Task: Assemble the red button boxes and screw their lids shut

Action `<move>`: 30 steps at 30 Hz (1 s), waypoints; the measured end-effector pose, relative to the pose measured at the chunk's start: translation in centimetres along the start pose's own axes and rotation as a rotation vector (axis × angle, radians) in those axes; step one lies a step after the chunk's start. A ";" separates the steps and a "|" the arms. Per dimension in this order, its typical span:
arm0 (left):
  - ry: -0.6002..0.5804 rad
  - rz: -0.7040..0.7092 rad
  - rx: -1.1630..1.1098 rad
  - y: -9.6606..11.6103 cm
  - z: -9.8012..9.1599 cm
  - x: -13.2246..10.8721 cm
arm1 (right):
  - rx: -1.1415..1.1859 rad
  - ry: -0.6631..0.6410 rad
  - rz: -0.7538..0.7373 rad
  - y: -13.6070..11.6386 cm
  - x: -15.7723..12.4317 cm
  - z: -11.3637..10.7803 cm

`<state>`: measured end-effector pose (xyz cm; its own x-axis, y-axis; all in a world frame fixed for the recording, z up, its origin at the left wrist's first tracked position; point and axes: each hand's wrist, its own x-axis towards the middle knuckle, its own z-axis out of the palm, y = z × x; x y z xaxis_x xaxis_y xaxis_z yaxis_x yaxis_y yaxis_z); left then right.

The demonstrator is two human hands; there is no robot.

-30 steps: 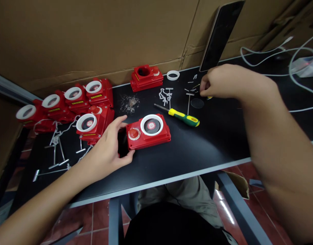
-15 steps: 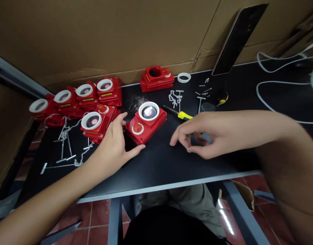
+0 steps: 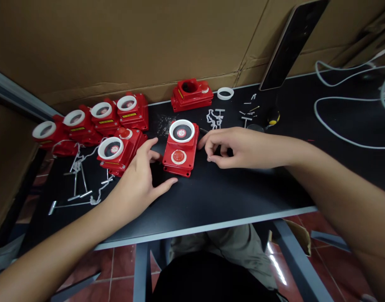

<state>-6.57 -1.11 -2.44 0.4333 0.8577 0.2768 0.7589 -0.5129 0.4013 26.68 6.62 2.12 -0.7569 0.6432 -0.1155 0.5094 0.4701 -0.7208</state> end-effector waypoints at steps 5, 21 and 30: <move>0.007 0.018 -0.001 0.3 -0.3 0.2 | 0.021 0.005 -0.013 0.3 0.0 0.0; -0.097 0.085 -0.197 1.8 -0.6 -0.1 | 0.077 -0.113 -0.010 -1.0 -1.0 -0.7; 0.002 0.081 -0.207 0.8 -0.9 0.1 | 0.041 0.052 -0.043 -0.1 -0.5 0.1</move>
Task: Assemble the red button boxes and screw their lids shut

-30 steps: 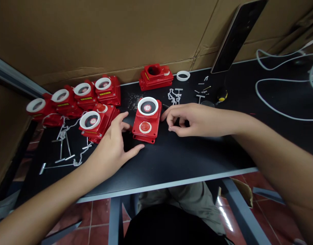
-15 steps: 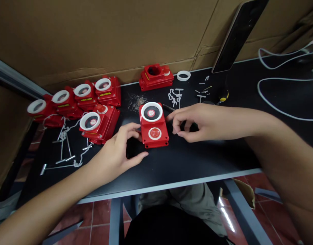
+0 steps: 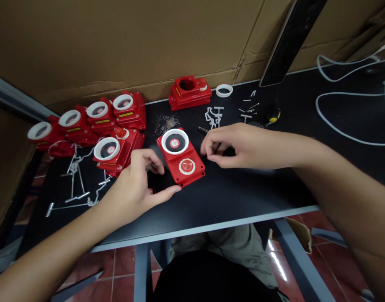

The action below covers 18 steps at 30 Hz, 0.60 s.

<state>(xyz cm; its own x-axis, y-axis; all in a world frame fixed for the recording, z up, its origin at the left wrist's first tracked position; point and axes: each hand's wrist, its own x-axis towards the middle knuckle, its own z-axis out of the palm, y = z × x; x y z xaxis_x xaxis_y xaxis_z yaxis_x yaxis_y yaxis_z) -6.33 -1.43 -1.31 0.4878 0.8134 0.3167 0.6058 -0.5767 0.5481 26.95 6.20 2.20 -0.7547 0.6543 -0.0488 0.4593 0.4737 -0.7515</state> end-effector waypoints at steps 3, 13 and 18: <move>-0.003 0.140 0.049 0.5 -0.6 0.2 | -0.031 0.054 -0.004 -0.2 -0.4 -0.6; -0.073 0.373 0.201 0.8 -0.6 0.9 | 0.012 0.118 -0.246 -1.6 -0.8 -0.2; -0.060 0.371 0.219 0.7 -0.6 1.0 | -0.055 0.138 -0.347 -2.0 -0.8 0.3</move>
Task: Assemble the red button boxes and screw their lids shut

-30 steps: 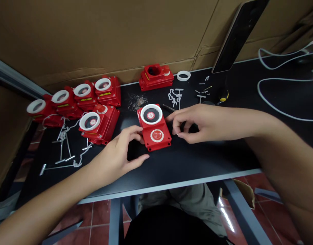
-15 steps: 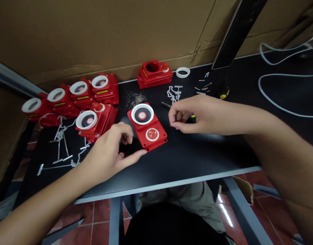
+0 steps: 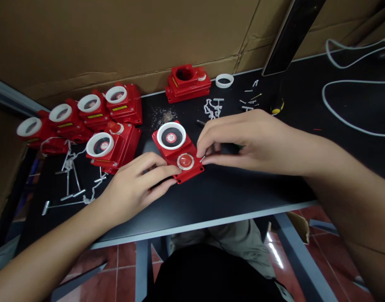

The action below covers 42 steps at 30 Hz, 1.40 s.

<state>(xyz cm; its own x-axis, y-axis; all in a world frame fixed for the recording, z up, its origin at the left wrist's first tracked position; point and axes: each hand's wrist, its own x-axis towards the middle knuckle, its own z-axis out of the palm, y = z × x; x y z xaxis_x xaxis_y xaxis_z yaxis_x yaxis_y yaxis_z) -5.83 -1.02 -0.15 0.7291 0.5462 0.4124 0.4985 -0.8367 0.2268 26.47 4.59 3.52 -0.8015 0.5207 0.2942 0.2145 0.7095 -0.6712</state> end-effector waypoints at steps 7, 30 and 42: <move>0.008 -0.019 -0.003 -0.1 0.2 0.2 | -0.011 -0.049 0.096 -0.6 0.2 -0.2; 0.047 -0.159 -0.043 0.6 0.6 0.3 | -0.042 -0.081 0.090 -0.2 0.1 0.0; 0.048 -0.209 -0.082 0.8 0.7 0.2 | -0.039 -0.100 0.040 0.1 0.3 0.6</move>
<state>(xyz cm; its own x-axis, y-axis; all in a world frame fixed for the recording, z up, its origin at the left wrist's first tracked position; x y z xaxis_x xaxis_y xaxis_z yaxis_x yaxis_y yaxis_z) -4.91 -1.54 -0.51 0.5901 0.7071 0.3896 0.5952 -0.7070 0.3819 25.93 4.49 3.11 -0.8432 0.5004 0.1964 0.2681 0.7081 -0.6532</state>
